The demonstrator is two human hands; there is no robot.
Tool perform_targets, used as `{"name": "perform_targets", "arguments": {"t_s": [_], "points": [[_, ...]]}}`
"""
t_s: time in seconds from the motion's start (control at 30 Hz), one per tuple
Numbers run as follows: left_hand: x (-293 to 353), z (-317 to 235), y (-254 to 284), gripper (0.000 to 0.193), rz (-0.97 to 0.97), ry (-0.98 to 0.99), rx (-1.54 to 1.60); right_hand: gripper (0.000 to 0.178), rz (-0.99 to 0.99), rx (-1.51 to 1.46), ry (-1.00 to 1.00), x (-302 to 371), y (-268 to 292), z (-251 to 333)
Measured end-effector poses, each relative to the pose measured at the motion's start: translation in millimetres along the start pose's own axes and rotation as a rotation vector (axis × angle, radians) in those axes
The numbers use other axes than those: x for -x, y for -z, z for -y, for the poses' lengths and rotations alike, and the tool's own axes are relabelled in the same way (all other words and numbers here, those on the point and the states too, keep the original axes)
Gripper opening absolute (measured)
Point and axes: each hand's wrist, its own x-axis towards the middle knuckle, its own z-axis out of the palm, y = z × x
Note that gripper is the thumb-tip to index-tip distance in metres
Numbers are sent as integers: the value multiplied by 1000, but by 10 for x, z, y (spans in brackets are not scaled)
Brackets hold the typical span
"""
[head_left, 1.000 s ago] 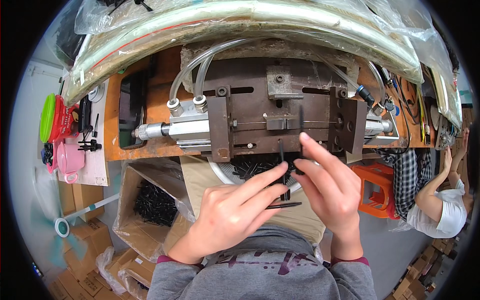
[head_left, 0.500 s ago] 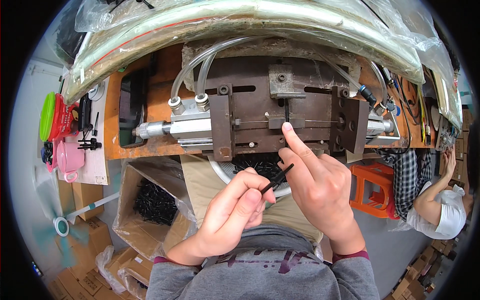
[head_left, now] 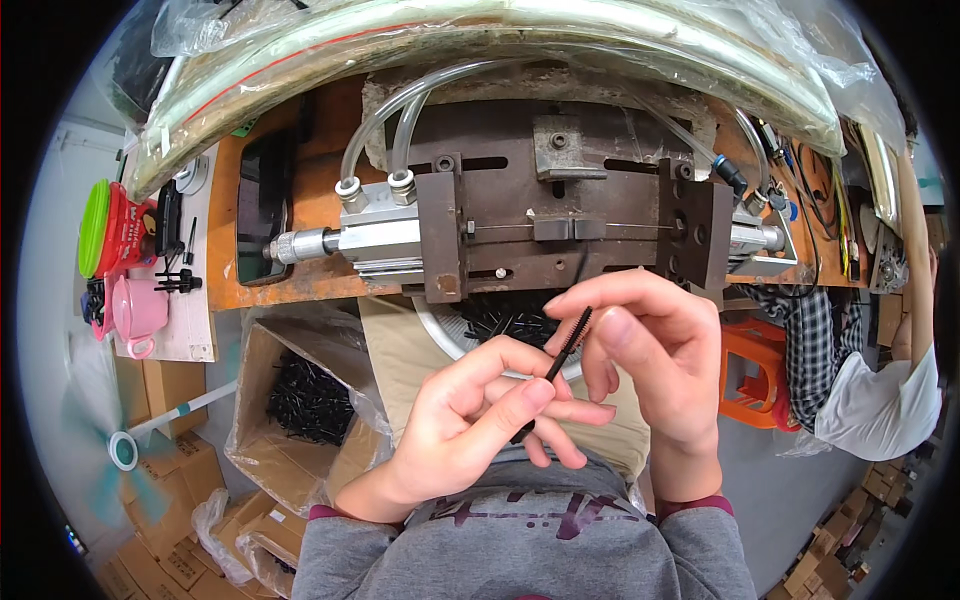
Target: The person is seen picking up small black plastic components and placing them into a machine press to assemble or test them.
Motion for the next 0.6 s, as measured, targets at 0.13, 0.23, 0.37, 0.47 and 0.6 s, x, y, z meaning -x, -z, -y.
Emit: {"name": "perform_targets", "arguments": {"t_s": [0.13,0.23,0.37,0.47,0.6], "points": [[30,40,31,21,-21,-34,-2,12,-14,-2,-7,11,-23,-19],[25,176,-69,36,-304,-341,-358,12,-83,-29,28,11,-21,-52],[38,61,44,46,-248,-691,-943,13,-123,-83,67,19,3,-96],[68,47,34,38,-171,-749,-1074,14,-152,-104,113,21,-7,-136],[180,72,0,36,-23,-721,-976,20,-253,-132,254,-34,126,-142]]}}
